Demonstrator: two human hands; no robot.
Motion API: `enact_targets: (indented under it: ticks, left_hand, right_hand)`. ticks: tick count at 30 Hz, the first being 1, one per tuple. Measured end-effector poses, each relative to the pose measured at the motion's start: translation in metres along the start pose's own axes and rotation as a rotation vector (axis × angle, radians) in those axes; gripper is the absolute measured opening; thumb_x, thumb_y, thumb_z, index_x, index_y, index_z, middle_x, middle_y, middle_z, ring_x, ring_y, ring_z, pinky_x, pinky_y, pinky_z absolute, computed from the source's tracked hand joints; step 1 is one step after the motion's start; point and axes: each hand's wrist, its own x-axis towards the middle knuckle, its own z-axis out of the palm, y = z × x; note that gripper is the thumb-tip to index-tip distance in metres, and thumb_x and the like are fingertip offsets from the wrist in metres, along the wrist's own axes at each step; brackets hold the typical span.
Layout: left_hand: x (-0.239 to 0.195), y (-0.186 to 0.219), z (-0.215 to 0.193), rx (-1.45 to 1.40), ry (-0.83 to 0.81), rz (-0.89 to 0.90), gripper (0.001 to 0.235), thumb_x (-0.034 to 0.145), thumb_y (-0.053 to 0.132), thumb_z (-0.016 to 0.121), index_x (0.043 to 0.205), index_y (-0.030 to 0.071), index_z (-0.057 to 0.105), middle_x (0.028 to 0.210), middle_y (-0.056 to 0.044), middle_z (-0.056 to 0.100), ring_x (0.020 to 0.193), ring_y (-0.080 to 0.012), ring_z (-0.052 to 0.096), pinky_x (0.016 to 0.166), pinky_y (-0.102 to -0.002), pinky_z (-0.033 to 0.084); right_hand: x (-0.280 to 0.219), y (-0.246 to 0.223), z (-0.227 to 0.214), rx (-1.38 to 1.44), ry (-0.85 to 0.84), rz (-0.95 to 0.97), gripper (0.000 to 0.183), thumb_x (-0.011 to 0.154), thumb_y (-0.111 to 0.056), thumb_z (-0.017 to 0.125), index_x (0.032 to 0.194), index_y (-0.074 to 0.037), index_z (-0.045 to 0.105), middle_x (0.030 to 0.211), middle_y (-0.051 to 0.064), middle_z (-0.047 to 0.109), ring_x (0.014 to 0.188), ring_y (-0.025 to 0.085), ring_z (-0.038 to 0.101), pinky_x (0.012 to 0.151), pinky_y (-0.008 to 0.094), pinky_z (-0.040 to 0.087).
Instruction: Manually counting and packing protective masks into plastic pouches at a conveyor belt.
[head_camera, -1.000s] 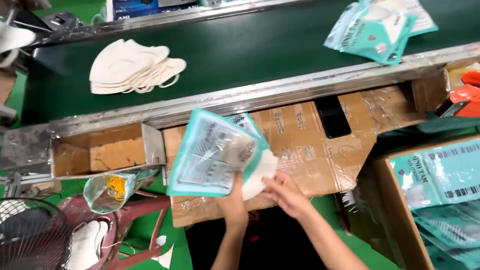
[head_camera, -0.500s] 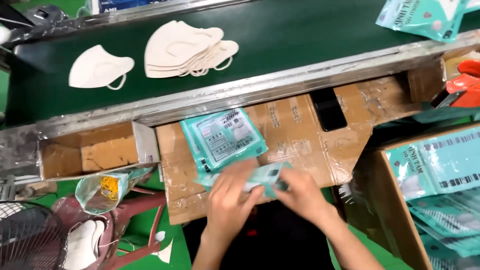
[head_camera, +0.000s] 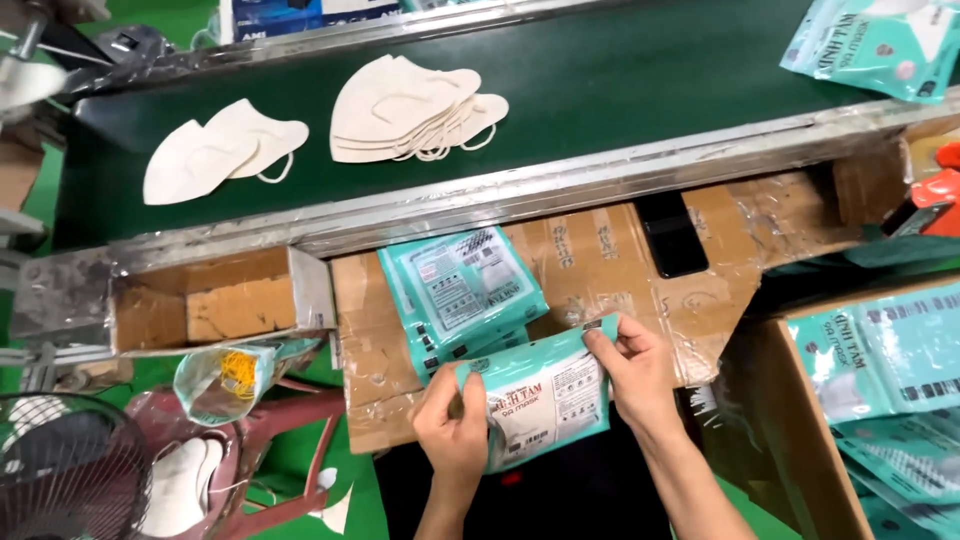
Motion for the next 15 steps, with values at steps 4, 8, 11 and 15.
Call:
enact_targets:
  ticks: [4, 8, 11, 15]
  left_hand:
    - [0.007, 0.008, 0.007, -0.089, -0.107, 0.017, 0.010, 0.088, -0.002, 0.070, 0.096, -0.007, 0.069, 0.088, -0.010, 0.072, 0.079, -0.0133, 0.066, 0.072, -0.029, 0.053]
    - [0.009, 0.006, 0.006, -0.010, -0.071, 0.148, 0.012, 0.087, -0.002, 0.070, 0.098, -0.008, 0.068, 0.093, -0.010, 0.072, 0.087, -0.0146, 0.069, 0.078, -0.029, 0.054]
    - [0.004, 0.002, 0.009, -0.106, -0.090, -0.054, 0.007, 0.086, -0.002, 0.070, 0.084, -0.008, 0.066, 0.083, -0.009, 0.069, 0.074, -0.0147, 0.064, 0.067, -0.029, 0.051]
    - [0.007, 0.004, 0.014, -0.140, -0.077, -0.035, 0.003, 0.085, -0.005, 0.068, 0.086, -0.008, 0.069, 0.084, -0.009, 0.070, 0.079, -0.0173, 0.064, 0.072, -0.031, 0.051]
  right_hand:
    - [0.002, -0.002, 0.006, 0.133, -0.053, 0.023, 0.006, 0.095, -0.002, 0.067, 0.100, 0.000, 0.068, 0.094, 0.003, 0.070, 0.085, 0.009, 0.064, 0.077, 0.026, 0.051]
    - [0.001, 0.015, -0.006, 0.189, -0.124, 0.088, 0.007, 0.093, 0.000, 0.068, 0.100, 0.001, 0.069, 0.096, 0.004, 0.070, 0.090, 0.011, 0.065, 0.082, 0.029, 0.052]
    - [0.006, 0.015, -0.010, 0.253, -0.131, 0.130, 0.007, 0.093, -0.001, 0.069, 0.100, 0.002, 0.070, 0.097, 0.006, 0.072, 0.090, 0.013, 0.066, 0.083, 0.031, 0.052]
    - [0.015, 0.012, -0.016, 0.338, -0.128, 0.202, 0.012, 0.092, -0.003, 0.068, 0.103, 0.002, 0.071, 0.097, 0.008, 0.074, 0.088, 0.015, 0.067, 0.084, 0.032, 0.053]
